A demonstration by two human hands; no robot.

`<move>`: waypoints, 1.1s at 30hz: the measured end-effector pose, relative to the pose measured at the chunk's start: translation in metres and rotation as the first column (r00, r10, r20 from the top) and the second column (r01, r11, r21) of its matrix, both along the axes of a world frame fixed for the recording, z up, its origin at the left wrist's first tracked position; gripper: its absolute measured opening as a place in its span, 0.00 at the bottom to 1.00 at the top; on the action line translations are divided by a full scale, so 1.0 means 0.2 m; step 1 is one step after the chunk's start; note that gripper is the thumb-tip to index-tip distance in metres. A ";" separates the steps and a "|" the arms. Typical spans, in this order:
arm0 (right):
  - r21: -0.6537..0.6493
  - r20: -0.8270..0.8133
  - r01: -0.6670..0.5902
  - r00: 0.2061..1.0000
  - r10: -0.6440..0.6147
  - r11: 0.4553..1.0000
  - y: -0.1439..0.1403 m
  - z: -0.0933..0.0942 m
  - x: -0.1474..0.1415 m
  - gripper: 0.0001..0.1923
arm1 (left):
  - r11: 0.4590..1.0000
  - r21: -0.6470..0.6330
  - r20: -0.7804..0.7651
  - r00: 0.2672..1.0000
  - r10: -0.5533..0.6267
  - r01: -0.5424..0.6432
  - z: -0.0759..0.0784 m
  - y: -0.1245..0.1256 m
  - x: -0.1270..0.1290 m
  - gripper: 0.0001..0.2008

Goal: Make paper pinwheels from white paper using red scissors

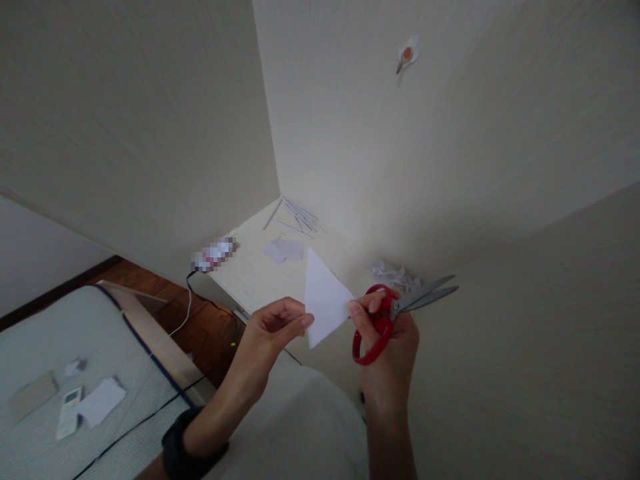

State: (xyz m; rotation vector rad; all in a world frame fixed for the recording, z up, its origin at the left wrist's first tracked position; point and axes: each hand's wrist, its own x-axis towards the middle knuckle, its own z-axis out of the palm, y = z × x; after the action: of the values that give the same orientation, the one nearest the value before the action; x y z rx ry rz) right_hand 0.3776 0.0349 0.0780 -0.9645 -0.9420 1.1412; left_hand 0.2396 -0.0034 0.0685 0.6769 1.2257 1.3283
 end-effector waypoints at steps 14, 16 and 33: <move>-0.014 0.018 0.052 0.999 -0.051 0.999 0.02 -0.03 0.04 0.13 | 0.998 -0.052 0.015 0.999 -0.040 0.041 -0.01 0.00 0.04 0.09; -0.020 0.024 0.062 0.998 -0.062 0.998 0.02 -0.03 0.06 0.14 | 0.997 -0.055 0.025 0.998 -0.051 0.052 0.00 0.01 0.05 0.08; 0.000 0.060 0.071 0.996 -0.071 0.997 0.03 -0.02 0.06 0.14 | 0.991 -0.065 0.081 0.990 -0.112 0.118 0.04 0.00 0.05 0.08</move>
State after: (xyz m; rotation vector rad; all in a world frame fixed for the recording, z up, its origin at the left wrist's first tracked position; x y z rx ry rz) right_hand 0.3901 0.0411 0.0735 -1.0309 -0.9469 1.0586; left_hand 0.2495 -0.0039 0.0762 0.6318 1.1491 1.2000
